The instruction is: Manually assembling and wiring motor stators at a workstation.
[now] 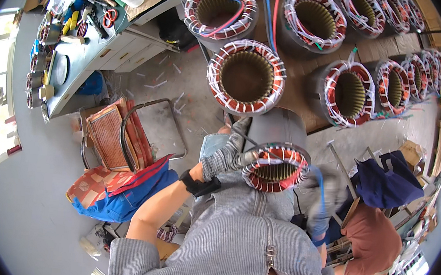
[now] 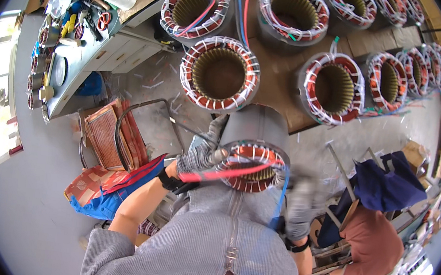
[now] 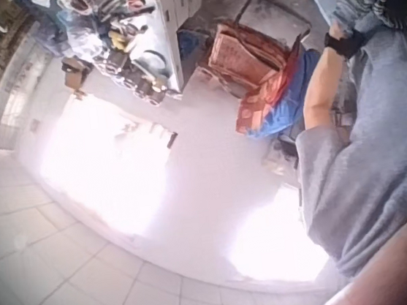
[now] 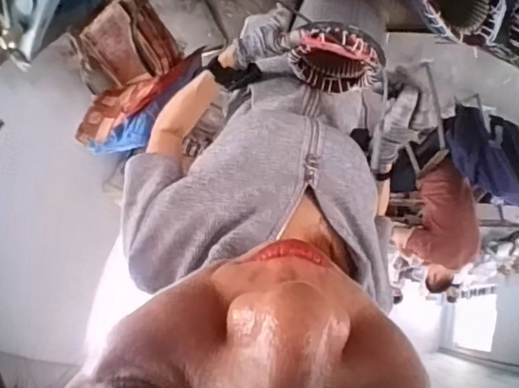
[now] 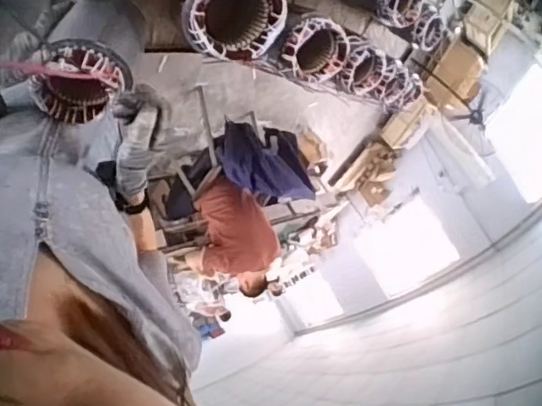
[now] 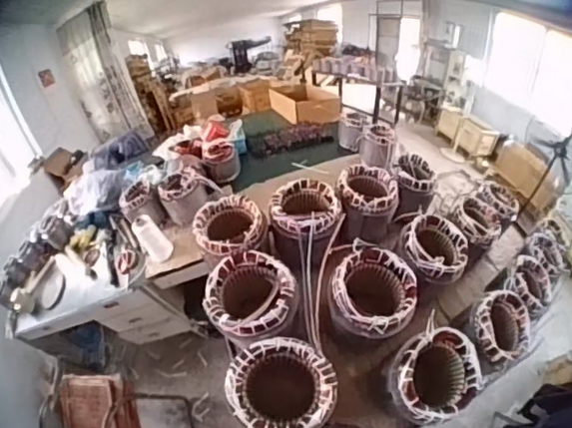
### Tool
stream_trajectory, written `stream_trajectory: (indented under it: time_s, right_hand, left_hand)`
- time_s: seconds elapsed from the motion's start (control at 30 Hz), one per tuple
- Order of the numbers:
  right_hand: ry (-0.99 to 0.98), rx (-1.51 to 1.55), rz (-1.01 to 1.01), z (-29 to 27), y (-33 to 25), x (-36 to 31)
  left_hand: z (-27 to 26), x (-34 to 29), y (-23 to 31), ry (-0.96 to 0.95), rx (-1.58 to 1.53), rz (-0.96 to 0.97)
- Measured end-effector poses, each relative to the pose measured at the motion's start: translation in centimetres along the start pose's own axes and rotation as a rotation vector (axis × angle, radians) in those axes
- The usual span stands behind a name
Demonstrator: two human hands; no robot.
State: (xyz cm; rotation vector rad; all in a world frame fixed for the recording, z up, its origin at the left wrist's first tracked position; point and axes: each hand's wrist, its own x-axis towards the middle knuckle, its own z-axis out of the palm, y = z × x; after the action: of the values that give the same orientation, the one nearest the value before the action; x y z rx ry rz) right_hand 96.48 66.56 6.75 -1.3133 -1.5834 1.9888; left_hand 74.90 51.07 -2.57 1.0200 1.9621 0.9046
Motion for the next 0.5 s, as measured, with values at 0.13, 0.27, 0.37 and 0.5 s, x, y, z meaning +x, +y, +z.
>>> stream_trajectory:
  time_s: [0.13, 0.27, 0.37, 0.5]
  right_hand:
    - [0.304, -0.251, -0.107, -1.1, 5.0, 6.4]
    - [0.049, 0.322, 0.082, 3.0, 6.4, 7.6]
    - [0.029, 0.621, 0.347, 3.7, 3.8, 7.2]
    - [0.009, 0.676, 0.309, 3.3, 6.4, 7.2]
  left_hand:
    - [-1.7, 0.3, 2.3, -0.072, -0.065, -0.021]
    - [0.7, 1.2, 2.3, 0.118, -0.586, -0.226]
    - [1.4, 0.0, 1.3, 0.145, -1.042, -0.454]
    - [1.4, 0.5, 2.8, 0.149, -1.091, -0.448]
